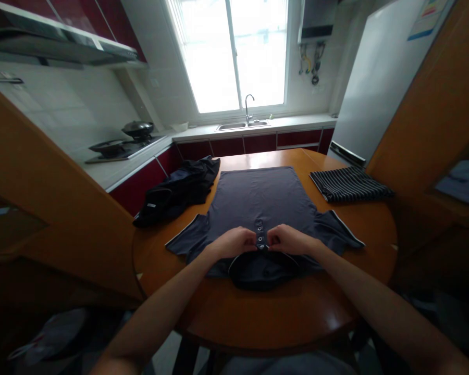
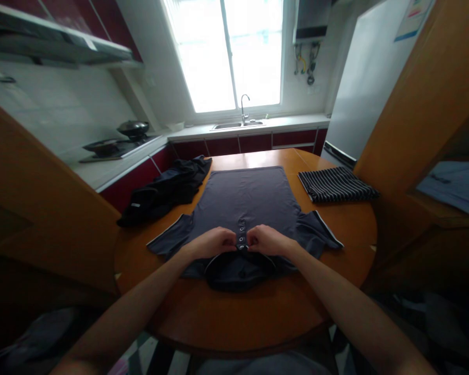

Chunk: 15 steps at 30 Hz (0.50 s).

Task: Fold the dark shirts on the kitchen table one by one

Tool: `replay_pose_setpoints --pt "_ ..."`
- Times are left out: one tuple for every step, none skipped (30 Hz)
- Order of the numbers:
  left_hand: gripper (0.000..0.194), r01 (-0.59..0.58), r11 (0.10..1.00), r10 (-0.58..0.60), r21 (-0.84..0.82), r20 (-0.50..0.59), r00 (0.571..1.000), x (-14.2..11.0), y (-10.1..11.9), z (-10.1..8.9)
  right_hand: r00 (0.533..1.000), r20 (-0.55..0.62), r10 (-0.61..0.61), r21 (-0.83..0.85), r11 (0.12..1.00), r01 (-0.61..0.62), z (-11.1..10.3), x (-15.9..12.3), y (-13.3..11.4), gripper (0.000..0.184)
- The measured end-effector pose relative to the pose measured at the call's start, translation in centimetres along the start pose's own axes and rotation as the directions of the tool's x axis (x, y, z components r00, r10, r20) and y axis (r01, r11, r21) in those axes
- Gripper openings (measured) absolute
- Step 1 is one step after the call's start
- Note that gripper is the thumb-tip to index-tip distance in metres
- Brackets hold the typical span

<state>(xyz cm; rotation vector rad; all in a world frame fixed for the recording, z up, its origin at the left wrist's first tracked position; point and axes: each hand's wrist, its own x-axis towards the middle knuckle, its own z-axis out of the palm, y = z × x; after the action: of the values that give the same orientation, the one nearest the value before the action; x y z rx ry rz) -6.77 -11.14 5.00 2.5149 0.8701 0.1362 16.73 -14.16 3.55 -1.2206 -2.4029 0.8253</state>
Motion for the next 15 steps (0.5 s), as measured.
replay_pose_setpoints --pt "0.012 -0.035 0.999 0.035 0.015 -0.001 0.999 -0.3 0.4 -0.2 0.999 -0.003 -0.038 -0.021 0.999 0.038 -0.3 -0.3 -0.2 0.003" --pt "0.012 -0.059 0.998 0.059 0.036 -0.004 0.998 -0.7 0.8 -0.3 0.996 -0.010 -0.084 -0.044 0.996 0.083 -0.6 -0.9 -0.6 0.005" --pt "0.013 -0.069 0.996 0.070 0.057 -0.008 0.998 -1.3 1.2 -0.5 0.991 -0.018 -0.132 -0.064 0.989 0.131 -0.9 -1.7 -1.0 0.008" --pt "0.017 -0.072 0.995 0.072 0.073 -0.005 0.997 -2.0 1.6 -0.6 0.984 -0.021 -0.176 -0.074 0.982 0.174 -1.2 -2.7 -1.4 0.012" --pt "0.023 -0.071 0.994 0.071 0.084 0.004 0.997 -3.0 1.9 -0.7 0.977 -0.018 -0.212 -0.077 0.975 0.210 -1.4 -3.9 -1.8 0.016" --pt "0.034 -0.072 0.993 0.071 0.091 0.019 0.997 -4.0 2.2 -0.8 0.972 -0.012 -0.233 -0.076 0.970 0.232 -1.4 -5.2 -2.2 0.022" --pt "0.047 -0.078 0.992 0.075 0.099 0.036 0.997 -5.1 2.5 -0.7 0.970 -0.006 -0.242 -0.082 0.967 0.241 -1.3 -6.6 -2.4 0.028" --pt "0.060 -0.090 0.990 0.084 0.108 0.053 0.995 -6.2 2.6 -0.6 0.970 -0.006 -0.241 -0.104 0.965 0.240 -1.0 -7.9 -2.4 0.034" --pt "0.070 -0.104 0.987 0.097 0.121 0.063 0.993 -7.2 2.7 -0.4 0.971 -0.017 -0.237 -0.134 0.963 0.233 -0.5 -9.0 -2.4 0.038" --pt "0.076 -0.119 0.983 0.110 0.138 0.067 0.992 -8.1 2.8 -0.1 0.972 -0.041 -0.233 -0.169 0.960 0.223 0.0 -9.9 -2.1 0.036" --pt "0.079 -0.133 0.978 0.124 0.159 0.063 0.990 -8.8 2.8 0.2 0.970 -0.077 -0.233 -0.201 0.956 0.213 0.7 -10.5 -1.8 0.031" --pt "0.079 -0.147 0.973 0.139 0.179 0.055 0.989 -9.4 2.7 0.6 0.965 -0.118 -0.234 -0.225 0.953 0.204 1.4 -10.9 -1.4 0.022" --pt "0.077 -0.157 0.968 0.152 0.198 0.041 0.987 -9.7 2.6 0.9 0.958 -0.159 -0.239 -0.240 0.950 0.198 2.0 -11.1 -1.1 0.014" --pt "0.072 -0.166 0.962 0.164 0.216 0.028 0.986 -9.9 2.5 1.2 0.949 -0.197 -0.245 -0.250 0.949 0.193 2.6 -11.0 -0.7 0.009" --pt "0.066 -0.171 0.956 0.173 0.237 0.016 0.985 -9.9 2.4 1.5 0.939 -0.231 -0.253 -0.257 0.947 0.192 3.1 -10.9 -0.4 0.009"
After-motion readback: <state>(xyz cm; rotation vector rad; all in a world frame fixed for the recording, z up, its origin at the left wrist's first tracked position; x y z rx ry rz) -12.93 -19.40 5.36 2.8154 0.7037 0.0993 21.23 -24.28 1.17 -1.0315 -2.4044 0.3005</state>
